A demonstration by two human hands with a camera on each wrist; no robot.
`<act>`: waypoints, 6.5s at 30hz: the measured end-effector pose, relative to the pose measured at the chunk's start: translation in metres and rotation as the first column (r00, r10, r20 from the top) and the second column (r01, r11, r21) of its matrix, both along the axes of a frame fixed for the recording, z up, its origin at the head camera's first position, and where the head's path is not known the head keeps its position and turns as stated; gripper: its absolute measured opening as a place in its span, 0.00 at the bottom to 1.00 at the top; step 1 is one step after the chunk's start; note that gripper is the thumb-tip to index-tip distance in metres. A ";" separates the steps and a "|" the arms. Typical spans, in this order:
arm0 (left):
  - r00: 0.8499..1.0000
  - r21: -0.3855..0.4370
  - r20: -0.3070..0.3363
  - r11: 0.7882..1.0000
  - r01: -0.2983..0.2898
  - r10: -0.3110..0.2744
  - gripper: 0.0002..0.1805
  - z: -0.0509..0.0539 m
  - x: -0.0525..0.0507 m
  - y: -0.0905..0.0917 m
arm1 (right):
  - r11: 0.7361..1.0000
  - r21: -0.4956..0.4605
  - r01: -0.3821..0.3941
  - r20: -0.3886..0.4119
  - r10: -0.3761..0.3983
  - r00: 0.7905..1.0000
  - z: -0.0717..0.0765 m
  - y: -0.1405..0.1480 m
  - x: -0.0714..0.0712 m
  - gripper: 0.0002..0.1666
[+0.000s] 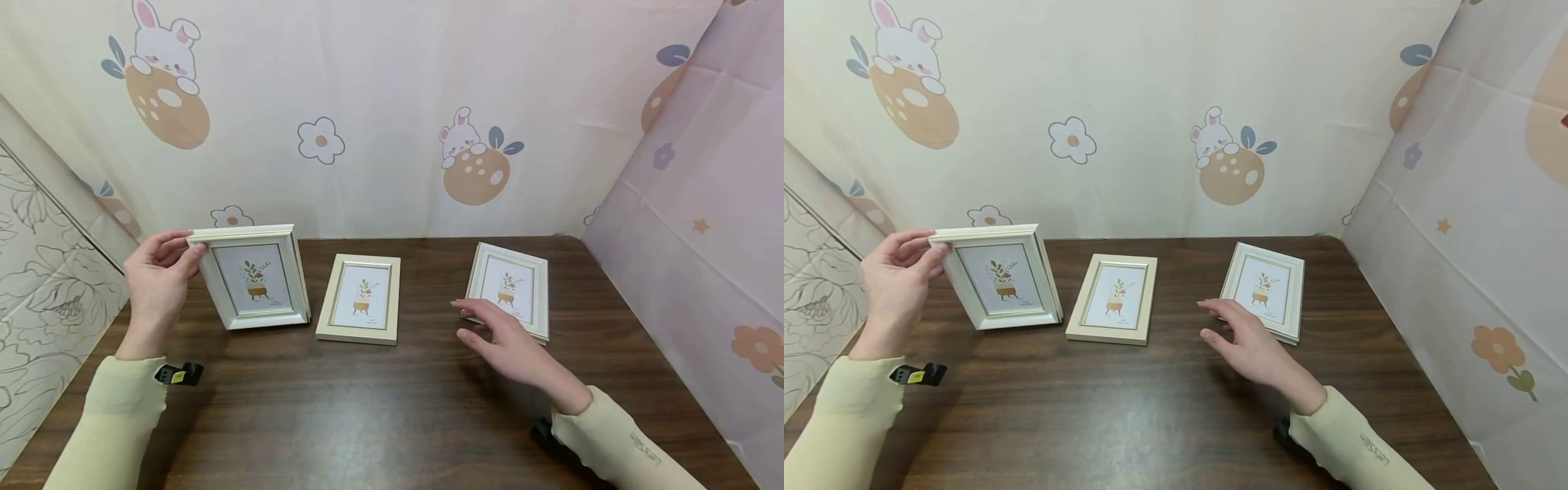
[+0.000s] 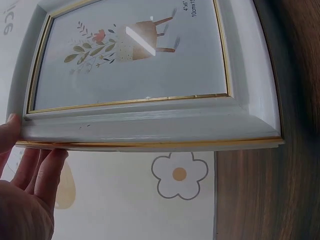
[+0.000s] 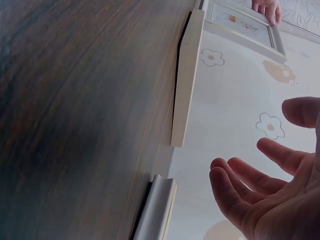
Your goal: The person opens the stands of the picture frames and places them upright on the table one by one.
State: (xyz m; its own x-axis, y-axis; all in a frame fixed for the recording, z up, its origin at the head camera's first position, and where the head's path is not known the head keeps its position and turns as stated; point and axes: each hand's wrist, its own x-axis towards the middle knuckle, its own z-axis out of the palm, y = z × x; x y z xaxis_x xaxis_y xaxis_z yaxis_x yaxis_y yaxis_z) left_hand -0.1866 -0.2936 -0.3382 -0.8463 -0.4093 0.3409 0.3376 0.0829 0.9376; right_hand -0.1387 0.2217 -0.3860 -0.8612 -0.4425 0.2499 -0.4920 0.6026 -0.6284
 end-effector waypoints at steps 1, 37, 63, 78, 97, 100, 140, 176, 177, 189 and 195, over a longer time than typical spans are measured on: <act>1.000 0.003 -0.003 1.000 0.001 -0.001 0.18 0.000 0.000 0.000 | 1.000 0.002 0.003 0.002 -0.003 1.000 0.000 0.000 -0.001 0.26; 0.981 0.132 -0.157 0.982 0.138 -0.117 0.14 0.018 0.005 0.024 | 0.998 -0.019 0.062 -0.007 -0.062 0.998 0.008 0.019 -0.018 0.25; 0.861 0.267 -0.298 0.830 0.489 -0.411 0.12 0.001 -0.004 0.056 | 0.999 -0.017 0.037 0.021 -0.036 0.999 0.007 0.005 -0.006 0.27; 0.796 0.257 -0.282 0.757 0.601 -0.536 0.14 -0.007 -0.009 0.072 | 0.996 0.073 -0.053 0.032 0.051 0.998 -0.003 -0.020 0.003 0.25; 0.652 0.241 -0.295 0.606 0.758 -0.699 0.12 -0.016 -0.015 0.102 | 0.991 0.037 -0.126 0.038 0.125 0.991 -0.011 -0.052 0.008 0.30; 0.643 0.258 -0.285 0.589 0.766 -0.711 0.13 -0.017 -0.016 0.107 | 0.991 0.019 -0.134 0.056 0.133 0.990 -0.012 -0.058 0.007 0.31; 0.513 0.220 -0.350 0.464 0.858 -0.783 0.11 -0.013 -0.012 0.135 | 0.925 -0.159 -0.344 -0.107 0.330 0.938 0.000 -0.115 -0.009 0.28; 0.519 0.215 -0.354 0.473 0.855 -0.778 0.11 -0.016 -0.011 0.137 | 0.919 -0.172 -0.356 -0.088 0.346 0.934 -0.003 -0.128 -0.007 0.31; 0.520 0.214 -0.353 0.473 0.854 -0.778 0.11 -0.015 -0.011 0.136 | 0.919 -0.171 -0.356 -0.090 0.345 0.934 -0.003 -0.127 -0.007 0.31; 0.516 0.217 -0.350 0.468 0.856 -0.782 0.09 -0.015 -0.010 0.137 | 0.923 -0.157 -0.352 -0.106 0.339 0.935 -0.002 -0.123 -0.007 0.29; 0.520 0.207 -0.339 0.477 0.854 -0.784 0.10 -0.015 -0.009 0.136 | 0.924 -0.141 -0.355 -0.146 0.335 0.931 -0.001 -0.121 -0.007 0.29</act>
State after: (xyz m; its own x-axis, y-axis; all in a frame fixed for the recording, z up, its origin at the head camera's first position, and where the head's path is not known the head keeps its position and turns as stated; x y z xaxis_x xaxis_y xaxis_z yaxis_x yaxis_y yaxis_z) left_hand -0.1959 -0.1581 -0.3532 -0.7899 0.3330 0.5149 0.2460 -0.5970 0.7636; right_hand -0.1459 0.1004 -0.3869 -0.6230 -0.6516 0.4327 -0.7266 0.2772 -0.6286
